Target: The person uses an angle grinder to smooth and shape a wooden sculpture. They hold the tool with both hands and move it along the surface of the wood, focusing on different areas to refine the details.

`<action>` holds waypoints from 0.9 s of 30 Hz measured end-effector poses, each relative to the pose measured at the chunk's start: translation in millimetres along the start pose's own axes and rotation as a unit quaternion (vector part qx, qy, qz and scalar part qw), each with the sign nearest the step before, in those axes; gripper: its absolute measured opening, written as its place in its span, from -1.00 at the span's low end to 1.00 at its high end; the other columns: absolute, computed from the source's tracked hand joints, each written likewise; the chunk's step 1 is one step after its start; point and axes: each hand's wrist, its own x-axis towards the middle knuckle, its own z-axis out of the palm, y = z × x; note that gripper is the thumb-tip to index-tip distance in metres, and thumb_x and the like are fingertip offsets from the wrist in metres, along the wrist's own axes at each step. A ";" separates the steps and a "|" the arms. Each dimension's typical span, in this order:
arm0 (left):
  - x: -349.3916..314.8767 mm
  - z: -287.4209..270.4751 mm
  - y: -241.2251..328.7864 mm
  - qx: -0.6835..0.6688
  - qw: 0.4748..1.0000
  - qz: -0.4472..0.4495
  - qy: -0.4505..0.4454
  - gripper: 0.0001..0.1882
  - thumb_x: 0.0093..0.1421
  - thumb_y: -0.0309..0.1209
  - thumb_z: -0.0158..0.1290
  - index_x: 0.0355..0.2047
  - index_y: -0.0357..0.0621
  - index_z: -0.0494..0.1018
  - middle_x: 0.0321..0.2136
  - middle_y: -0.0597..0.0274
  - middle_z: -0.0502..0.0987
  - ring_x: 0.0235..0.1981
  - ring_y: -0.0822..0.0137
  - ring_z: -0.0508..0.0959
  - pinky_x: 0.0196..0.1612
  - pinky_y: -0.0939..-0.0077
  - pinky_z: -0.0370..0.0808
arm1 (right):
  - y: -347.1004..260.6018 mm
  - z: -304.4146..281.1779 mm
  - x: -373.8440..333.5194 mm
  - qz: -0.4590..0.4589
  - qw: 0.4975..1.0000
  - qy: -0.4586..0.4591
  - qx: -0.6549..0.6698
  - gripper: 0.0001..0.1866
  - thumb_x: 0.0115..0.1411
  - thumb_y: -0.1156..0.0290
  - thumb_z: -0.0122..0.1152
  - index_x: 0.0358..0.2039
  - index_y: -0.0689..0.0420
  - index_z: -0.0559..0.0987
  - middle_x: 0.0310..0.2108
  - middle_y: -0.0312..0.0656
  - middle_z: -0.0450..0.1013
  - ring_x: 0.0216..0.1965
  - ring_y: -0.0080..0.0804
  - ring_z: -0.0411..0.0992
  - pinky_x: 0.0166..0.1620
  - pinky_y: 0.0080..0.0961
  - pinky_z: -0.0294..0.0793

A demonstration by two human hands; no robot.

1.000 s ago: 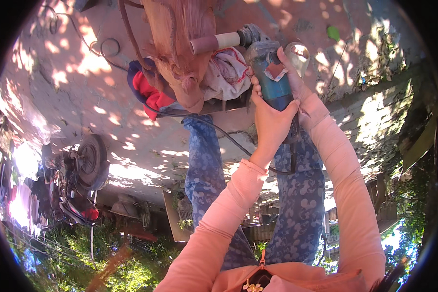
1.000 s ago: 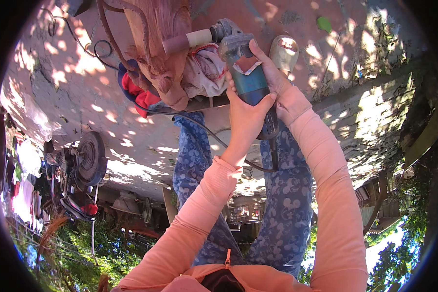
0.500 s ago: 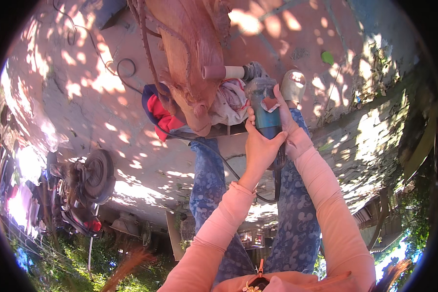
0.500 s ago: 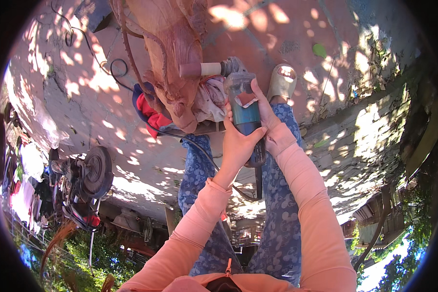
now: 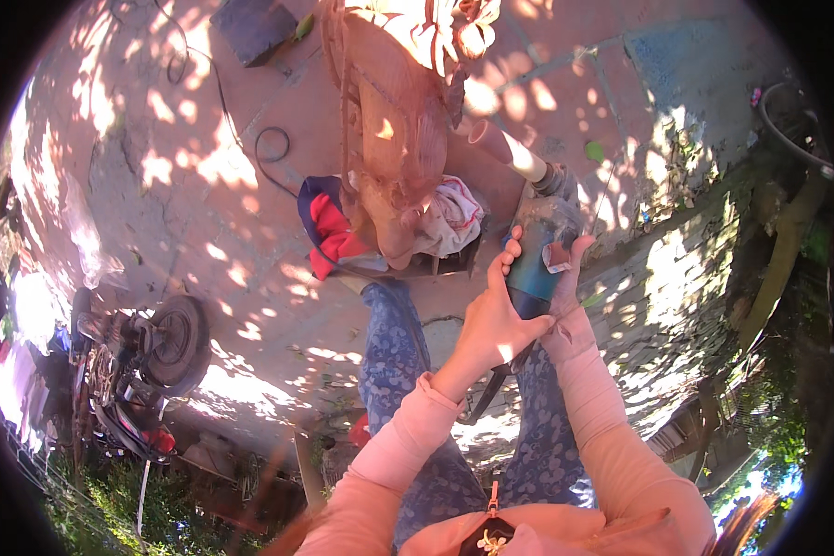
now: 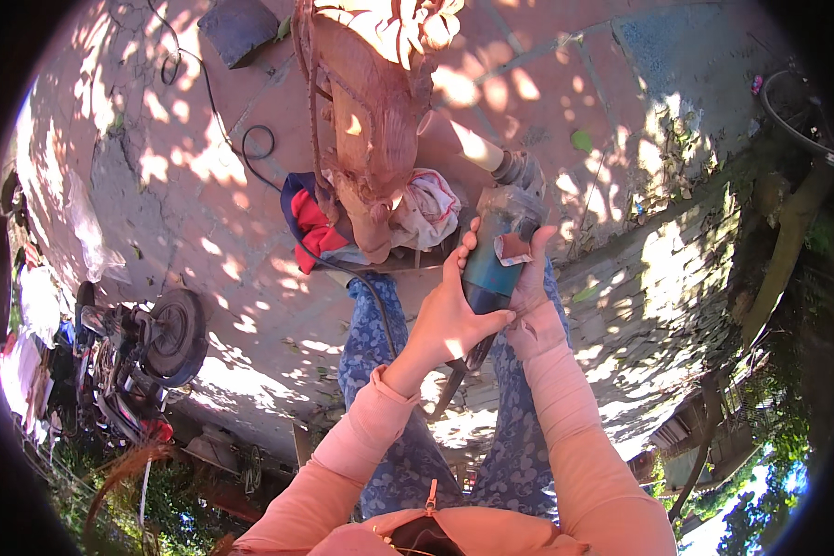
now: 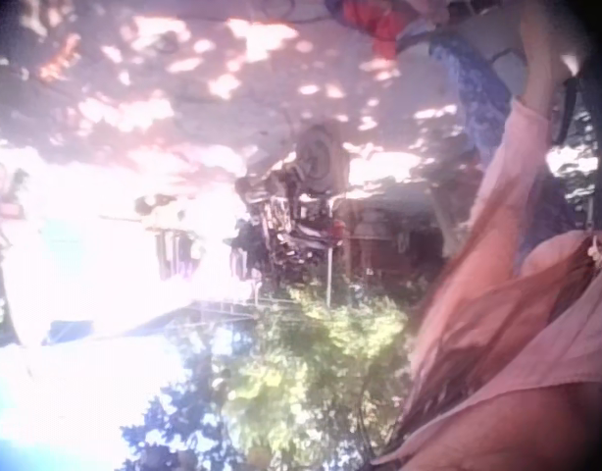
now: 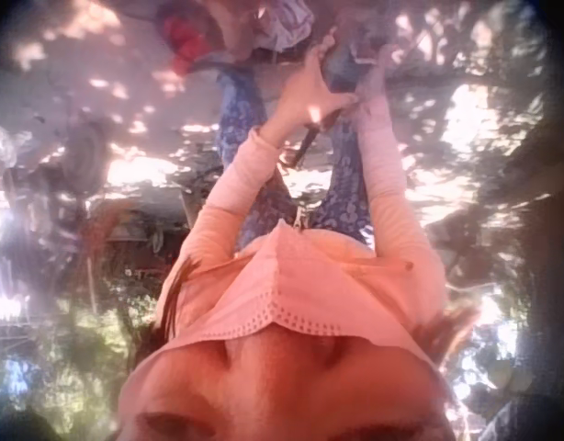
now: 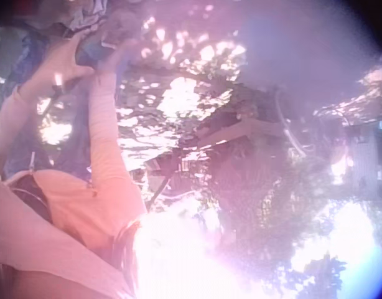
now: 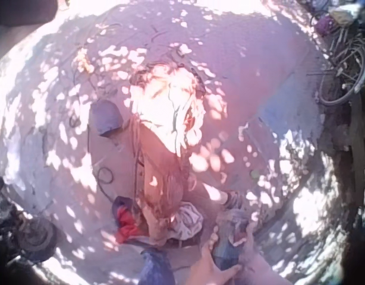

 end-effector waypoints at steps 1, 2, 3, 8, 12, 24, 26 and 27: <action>-15.7 -4.4 2.2 -0.019 0.999 0.008 -0.028 0.09 -0.18 -0.16 0.34 0.23 -0.34 -0.06 0.04 -0.29 0.36 0.02 -0.10 0.49 0.05 0.27 0.42 | 9.6 10.7 -16.5 -0.023 1.000 0.005 -0.006 0.05 -0.13 -0.55 0.05 -0.04 0.27 0.36 -0.30 -0.09 0.41 -0.19 -0.22 0.39 -0.10 -0.33 0.49; -32.7 -9.6 4.7 -0.035 0.998 0.016 -0.057 0.09 -0.18 -0.16 0.34 0.22 -0.35 -0.06 0.06 -0.30 0.35 0.03 -0.11 0.49 0.05 0.27 0.41 | 19.7 22.1 -32.9 -0.052 0.998 0.042 -0.017 0.05 -0.13 -0.55 0.05 -0.03 0.27 0.36 -0.30 -0.10 0.40 -0.19 -0.22 0.39 -0.09 -0.32 0.48; -51.1 -16.0 4.5 -0.052 0.995 0.024 -0.085 0.09 -0.18 -0.16 0.34 0.22 -0.36 -0.05 0.08 -0.31 0.33 0.03 -0.13 0.48 0.06 0.28 0.41 | 32.9 32.3 -49.1 -0.081 0.993 0.081 -0.027 0.05 -0.13 -0.54 0.06 -0.02 0.26 0.35 -0.30 -0.11 0.39 -0.18 -0.22 0.38 -0.07 -0.32 0.47; -142.7 -37.6 4.3 -0.018 0.989 0.052 -0.137 0.26 -0.15 -0.12 0.34 0.33 -0.37 -0.27 0.12 -0.35 0.28 0.02 -0.22 0.47 0.04 0.23 0.42 | 97.2 67.7 -118.4 -0.143 0.988 0.029 0.044 0.03 -0.11 -0.50 0.11 0.02 0.24 0.32 -0.30 -0.16 0.34 -0.19 -0.25 0.36 0.01 -0.26 0.39; -214.9 -59.0 -13.0 0.025 0.988 0.091 -0.125 0.22 -0.15 -0.10 0.36 0.33 -0.29 -0.19 -0.03 -0.36 0.42 -0.07 -0.25 0.51 -0.03 0.19 0.46 | 162.7 82.5 -152.4 -0.178 0.978 -0.075 0.079 0.03 -0.12 -0.48 0.17 0.04 0.21 0.27 -0.30 -0.18 0.31 -0.20 -0.28 0.32 0.07 -0.24 0.30; -307.7 -72.2 -85.8 0.124 0.979 0.051 -0.154 0.08 -0.16 -0.15 0.32 0.27 -0.28 -0.05 -0.26 -0.26 0.53 -0.25 -0.16 0.60 -0.19 0.18 0.53 | 285.4 49.9 -214.5 -0.211 0.968 -0.098 0.096 -0.01 -0.16 -0.46 0.23 0.00 0.14 0.27 -0.31 -0.26 0.31 -0.23 -0.37 0.34 0.01 -0.31 0.28; -309.1 -71.0 -86.8 0.134 0.975 0.047 -0.171 0.06 -0.16 -0.18 0.31 0.26 -0.26 -0.04 -0.26 -0.26 0.53 -0.25 -0.15 0.60 -0.20 0.17 0.52 | 292.2 51.7 -219.2 -0.238 0.958 -0.102 0.126 -0.02 -0.14 -0.46 0.21 0.00 0.14 0.26 -0.32 -0.26 0.31 -0.23 -0.37 0.34 0.00 -0.31 0.28; -315.9 -69.9 -87.7 0.147 0.972 0.044 -0.179 0.06 -0.17 -0.19 0.31 0.26 -0.26 -0.03 -0.26 -0.25 0.53 -0.25 -0.14 0.60 -0.20 0.17 0.52 | 297.8 54.5 -223.4 -0.254 0.951 -0.106 0.140 -0.03 -0.13 -0.46 0.20 0.00 0.15 0.26 -0.32 -0.26 0.31 -0.24 -0.38 0.34 0.00 -0.31 0.29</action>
